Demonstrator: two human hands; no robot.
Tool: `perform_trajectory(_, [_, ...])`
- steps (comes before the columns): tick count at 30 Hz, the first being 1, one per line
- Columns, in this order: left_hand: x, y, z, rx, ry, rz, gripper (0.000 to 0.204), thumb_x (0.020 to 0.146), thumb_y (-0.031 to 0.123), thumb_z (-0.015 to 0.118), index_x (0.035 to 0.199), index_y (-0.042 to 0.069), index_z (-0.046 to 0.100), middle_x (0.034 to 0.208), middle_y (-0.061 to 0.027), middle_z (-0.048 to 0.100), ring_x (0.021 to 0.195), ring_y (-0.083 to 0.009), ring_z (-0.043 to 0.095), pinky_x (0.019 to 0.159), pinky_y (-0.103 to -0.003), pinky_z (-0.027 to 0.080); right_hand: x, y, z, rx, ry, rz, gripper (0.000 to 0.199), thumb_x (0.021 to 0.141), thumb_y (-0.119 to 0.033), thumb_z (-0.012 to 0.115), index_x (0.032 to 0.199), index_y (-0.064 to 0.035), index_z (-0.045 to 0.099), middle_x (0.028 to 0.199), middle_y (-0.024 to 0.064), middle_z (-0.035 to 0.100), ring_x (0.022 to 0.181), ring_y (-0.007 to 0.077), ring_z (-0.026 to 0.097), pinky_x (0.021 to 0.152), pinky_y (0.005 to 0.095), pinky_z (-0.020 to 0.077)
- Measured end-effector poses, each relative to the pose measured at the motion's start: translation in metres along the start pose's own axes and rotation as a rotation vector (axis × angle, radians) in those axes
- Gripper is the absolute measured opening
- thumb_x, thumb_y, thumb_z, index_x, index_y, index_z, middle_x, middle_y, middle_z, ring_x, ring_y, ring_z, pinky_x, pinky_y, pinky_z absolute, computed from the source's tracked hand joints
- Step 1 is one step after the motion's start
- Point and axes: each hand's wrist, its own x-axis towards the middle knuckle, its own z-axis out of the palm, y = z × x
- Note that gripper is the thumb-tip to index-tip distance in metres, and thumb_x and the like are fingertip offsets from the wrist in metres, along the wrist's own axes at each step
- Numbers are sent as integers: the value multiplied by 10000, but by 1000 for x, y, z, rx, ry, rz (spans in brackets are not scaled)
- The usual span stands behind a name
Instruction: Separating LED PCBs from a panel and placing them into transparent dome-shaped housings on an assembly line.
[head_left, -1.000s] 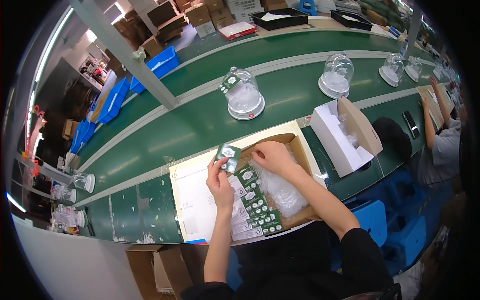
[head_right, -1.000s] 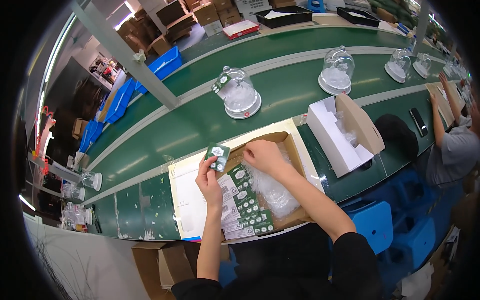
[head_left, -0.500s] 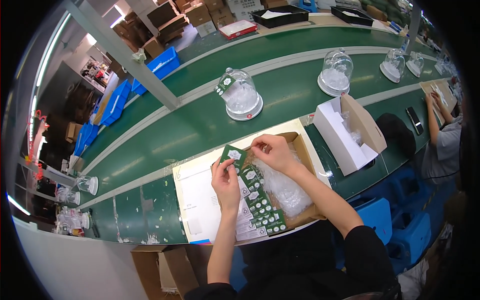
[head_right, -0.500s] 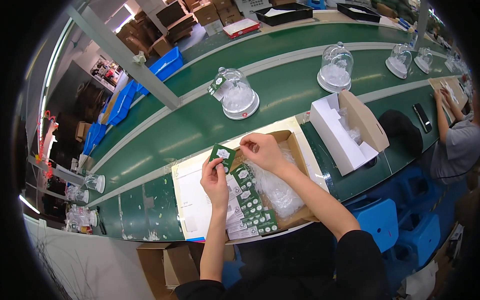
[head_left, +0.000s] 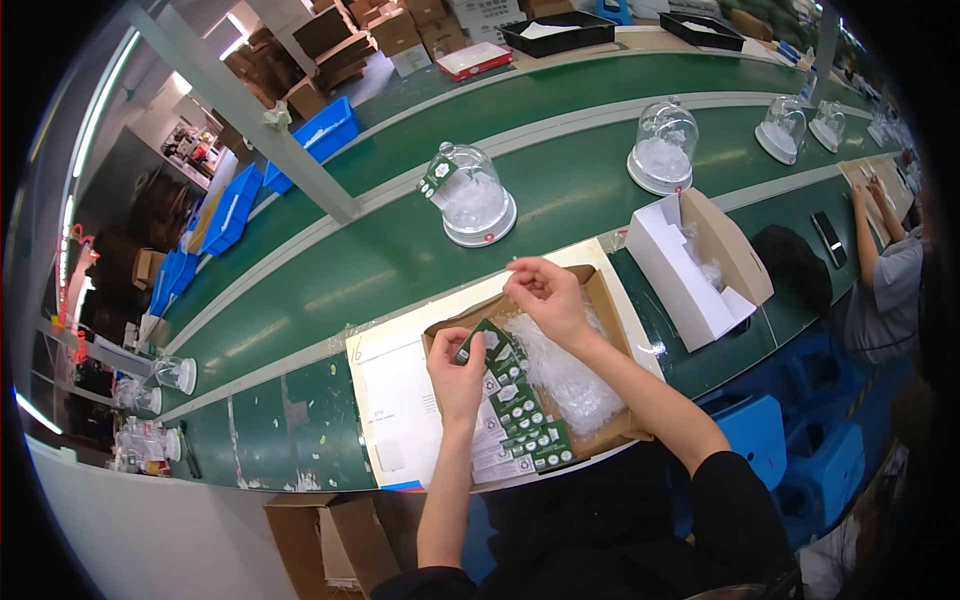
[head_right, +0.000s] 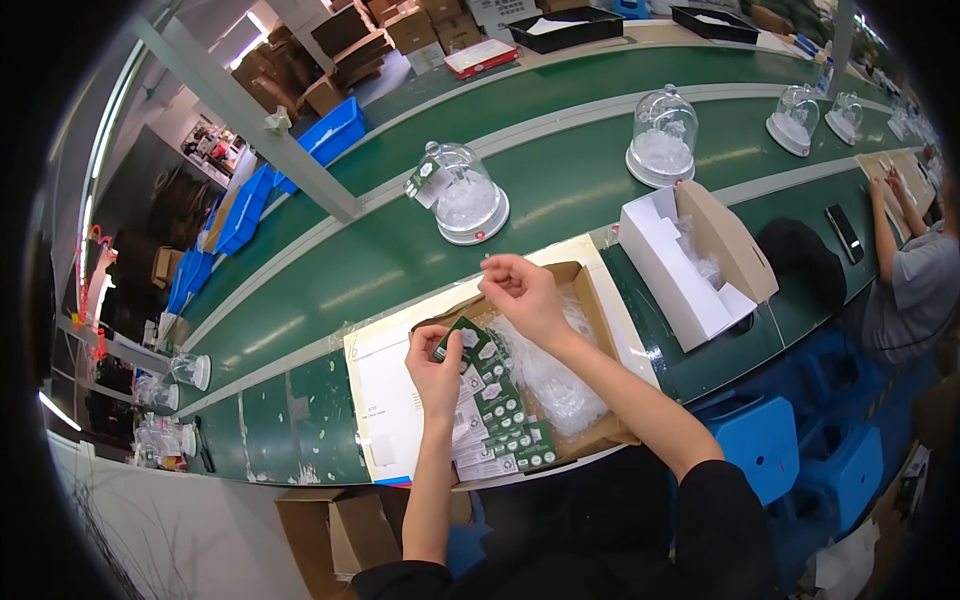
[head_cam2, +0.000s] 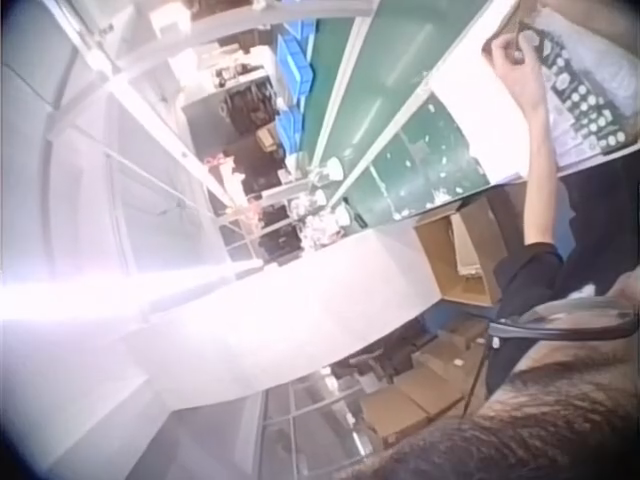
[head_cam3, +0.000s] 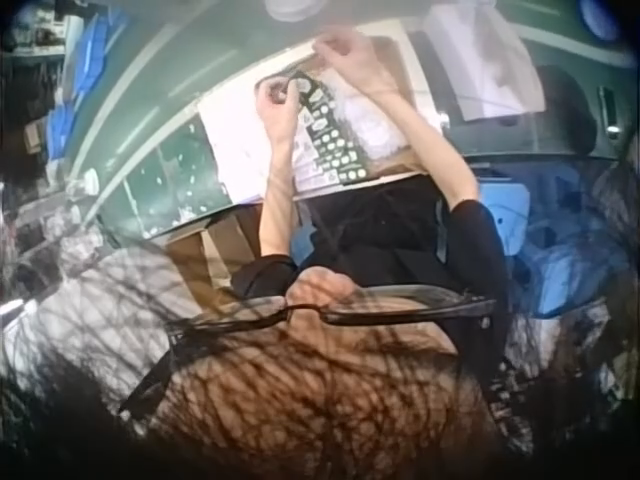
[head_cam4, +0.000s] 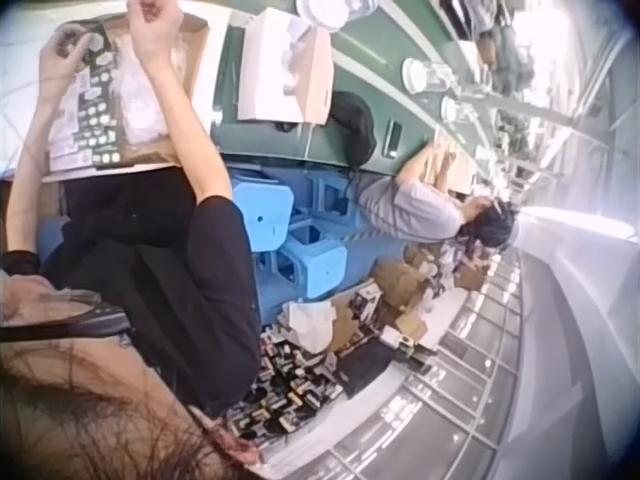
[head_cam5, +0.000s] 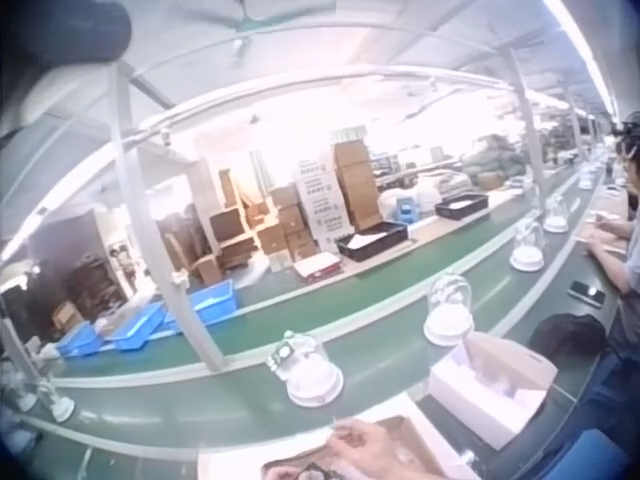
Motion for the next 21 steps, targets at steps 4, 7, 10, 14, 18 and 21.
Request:
perform_trajectory(4, [0, -4, 4, -43, 66, 17, 89, 865, -5, 630, 940, -17, 584, 888, -41, 628, 884, -102, 593, 796, -229, 468, -5, -2, 5, -57, -19, 12, 196, 854, -21, 692, 1037, 16, 633, 885, 40, 668, 785, 72, 636, 686, 189, 511])
perform_trajectory(7, [-1, -1, 3, 39, -27, 24, 123, 881, 16, 611, 995, -26, 629, 927, -48, 658, 878, -109, 605, 795, -231, 471, -8, -4, 7, -92, -41, 31, 161, 844, -41, 710, 985, 14, 654, 894, 45, 682, 790, 74, 645, 687, 193, 516])
perform_trajectory(10, [-1, -4, 2, 158, -46, 92, 153, 893, 34, 600, 1019, -25, 663, 952, -54, 685, 878, -115, 615, 798, -236, 475, -10, -5, 8, -128, -87, 8, 162, 838, -52, 718, 979, 8, 661, 886, 42, 691, 786, 74, 649, 685, 198, 518])
perform_trajectory(14, [-2, -1, 5, 160, -42, 93, 134, 903, 48, 606, 992, -29, 671, 938, -64, 696, 871, -119, 621, 794, -240, 479, -9, -6, 8, -179, -78, -24, 155, 836, -55, 719, 971, 2, 668, 878, 39, 696, 785, 75, 651, 674, 200, 517])
perform_trajectory(18, [-1, -3, 5, 157, -25, 110, 137, 915, 74, 625, 984, -34, 671, 936, -65, 695, 865, -120, 619, 788, -243, 482, -8, -4, 7, -202, -61, -28, 155, 846, -71, 708, 976, 4, 673, 873, 40, 696, 775, 67, 646, 660, 198, 516])
perform_trajectory(21, [-1, -3, 5, 138, -19, 123, 135, 921, 75, 623, 977, -38, 671, 930, -67, 694, 861, -120, 618, 783, -242, 481, -8, -6, 8, -169, -135, 50, 139, 839, -84, 706, 958, -13, 693, 870, 31, 698, 751, 60, 635, 626, 193, 504])
